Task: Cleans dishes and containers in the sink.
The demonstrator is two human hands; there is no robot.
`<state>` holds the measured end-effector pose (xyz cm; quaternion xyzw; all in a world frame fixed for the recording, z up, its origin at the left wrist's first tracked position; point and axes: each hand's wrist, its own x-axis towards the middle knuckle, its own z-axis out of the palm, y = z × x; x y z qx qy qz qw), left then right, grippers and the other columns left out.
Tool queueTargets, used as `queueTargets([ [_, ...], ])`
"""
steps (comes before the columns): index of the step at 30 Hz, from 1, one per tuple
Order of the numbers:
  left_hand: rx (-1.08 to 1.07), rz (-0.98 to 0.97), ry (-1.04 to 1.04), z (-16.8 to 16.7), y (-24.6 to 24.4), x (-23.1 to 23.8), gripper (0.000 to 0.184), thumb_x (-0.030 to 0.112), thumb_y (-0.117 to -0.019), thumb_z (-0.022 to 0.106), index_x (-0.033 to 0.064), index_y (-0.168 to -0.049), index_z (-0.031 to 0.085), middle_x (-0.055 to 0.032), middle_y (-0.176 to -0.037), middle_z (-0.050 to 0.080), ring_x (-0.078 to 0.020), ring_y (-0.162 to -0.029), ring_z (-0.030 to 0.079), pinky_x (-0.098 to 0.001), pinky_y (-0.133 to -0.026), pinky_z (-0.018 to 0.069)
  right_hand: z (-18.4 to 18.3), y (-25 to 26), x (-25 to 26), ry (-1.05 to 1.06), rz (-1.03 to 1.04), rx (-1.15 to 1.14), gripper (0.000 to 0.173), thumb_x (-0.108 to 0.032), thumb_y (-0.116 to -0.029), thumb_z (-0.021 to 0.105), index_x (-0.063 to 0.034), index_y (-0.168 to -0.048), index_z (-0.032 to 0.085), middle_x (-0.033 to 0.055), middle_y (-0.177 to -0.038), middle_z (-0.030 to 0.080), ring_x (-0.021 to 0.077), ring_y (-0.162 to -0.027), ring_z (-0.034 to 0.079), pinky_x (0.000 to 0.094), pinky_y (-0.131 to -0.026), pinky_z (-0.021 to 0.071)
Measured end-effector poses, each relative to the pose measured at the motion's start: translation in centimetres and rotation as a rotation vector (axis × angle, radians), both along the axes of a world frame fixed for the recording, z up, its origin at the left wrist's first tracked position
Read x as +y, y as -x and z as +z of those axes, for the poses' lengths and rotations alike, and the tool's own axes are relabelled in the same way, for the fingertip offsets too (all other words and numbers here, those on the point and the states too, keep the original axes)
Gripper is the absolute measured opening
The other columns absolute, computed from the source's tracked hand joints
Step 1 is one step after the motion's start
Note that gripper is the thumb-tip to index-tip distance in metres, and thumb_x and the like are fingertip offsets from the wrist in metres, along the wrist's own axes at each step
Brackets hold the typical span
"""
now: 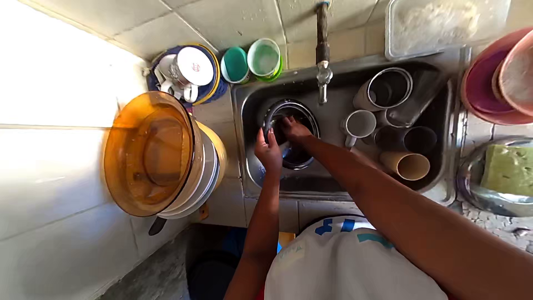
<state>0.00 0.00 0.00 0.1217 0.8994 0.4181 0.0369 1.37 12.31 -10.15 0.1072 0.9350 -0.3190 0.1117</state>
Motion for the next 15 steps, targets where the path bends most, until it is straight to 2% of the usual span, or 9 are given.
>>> queueTargets([
  [2,0.019,-0.025,0.016,0.0,-0.3,-0.1,0.046,0.029,-0.1045,0.06,0.0,-0.14,0.058,-0.0194,-0.12,0.07,-0.027,-0.107,0.07,-0.0445,-0.096,0.0556,2.4,-0.7,-1.1,0.011,-0.027,-0.256,0.041,-0.001,-0.102,0.048,0.004,-0.143,0.053,0.0229,-0.156,0.042,0.0436,-0.139,0.048,0.0553,-0.108,0.0479],
  [3,0.031,-0.05,0.032,0.1,-0.4,-0.1,0.044,0.023,-0.1035,0.061,-0.0017,-0.14,0.058,-0.0206,-0.123,0.069,-0.0289,-0.111,0.07,-0.0458,-0.098,0.0548,3.7,-1.4,-1.3,0.027,-0.017,-0.38,0.04,-0.003,-0.1023,0.048,0.0054,-0.141,0.053,0.0252,-0.157,0.039,0.0462,-0.136,0.05,0.0592,-0.104,0.0495],
  [4,0.052,-0.081,0.059,0.2,-0.4,0.1,0.043,0.016,-0.1017,0.062,-0.0037,-0.14,0.057,-0.022,-0.124,0.069,-0.0311,-0.111,0.069,-0.0473,-0.098,0.0544,4.6,-2.2,-1.4,0.043,0.017,-0.449,0.036,-0.004,-0.1014,0.052,0.0075,-0.135,0.057,0.0281,-0.154,0.042,0.0493,-0.131,0.053,0.0636,-0.1,0.0508],
  [6,0.094,-0.142,0.115,0.6,-0.5,0.4,0.043,0.006,-0.0966,0.061,-0.0051,-0.138,0.059,-0.0227,-0.126,0.068,-0.0334,-0.113,0.069,-0.0495,-0.098,0.0543,5.5,-3.8,-1.1,0.071,0.098,-0.446,0.026,-0.004,-0.0983,0.061,0.0052,-0.122,0.067,0.0279,-0.141,0.055,0.0486,-0.121,0.061,0.0665,-0.095,0.052],
  [8,0.138,-0.194,0.142,1.0,-1.3,0.3,0.046,0.002,-0.0924,0.061,-0.0048,-0.137,0.059,-0.0237,-0.125,0.068,-0.0354,-0.113,0.068,-0.0508,-0.096,0.0553,6.8,-5.1,0.0,0.122,0.051,-0.36,0.036,-0.002,-0.094,0.066,0.001,-0.13,0.065,0.0282,-0.137,0.059,0.0487,-0.119,0.062,0.068,-0.097,0.0507],
  [10,0.23,-0.216,0.174,1.7,-2.2,0.0,0.046,0.0,-0.0885,0.064,-0.0032,-0.134,0.063,-0.0233,-0.11,0.069,-0.0361,-0.094,0.071,-0.051,-0.078,0.0593,9.5,-6.7,1.5,0.142,-0.102,-0.235,0.041,-0.005,-0.0962,0.065,-0.0007,-0.136,0.063,0.0278,-0.135,0.061,0.0477,-0.12,0.062,0.0659,-0.1,0.0499],
  [12,0.351,-0.242,0.202,2.4,-3.1,-0.7,0.042,0.0,-0.0872,0.065,-0.0008,-0.129,0.068,-0.0213,-0.098,0.068,-0.0337,-0.074,0.069,-0.0474,-0.061,0.0581,11.6,-8.2,2.9,0.187,-0.256,-0.156,0.039,-0.01,-0.0979,0.065,-0.001,-0.135,0.064,0.0273,-0.129,0.064,0.0458,-0.119,0.063,0.0649,-0.1,0.0494],
  [14,0.533,-0.294,0.189,2.5,-3.6,-1.8,0.035,0.001,-0.088,0.066,0.0022,-0.123,0.073,-0.0179,-0.087,0.068,-0.0291,-0.065,0.067,-0.0414,-0.054,0.0564,12.5,-9.5,3.6,0.229,-0.372,-0.129,0.038,-0.015,-0.0971,0.067,-0.0011,-0.132,0.065,0.027,-0.124,0.067,0.0453,-0.115,0.065,0.0666,-0.098,0.0495],
  [15,0.641,-0.331,0.162,2.4,-3.5,-2.4,0.032,0.001,-0.0875,0.067,0.0032,-0.119,0.075,-0.0157,-0.081,0.067,-0.0263,-0.06,0.066,-0.0374,-0.051,0.0548,12.6,-9.9,3.9,0.253,-0.412,-0.138,0.042,-0.017,-0.0974,0.068,-0.0007,-0.136,0.062,0.0273,-0.125,0.067,0.0458,-0.116,0.064,0.067,-0.099,0.0487],
])
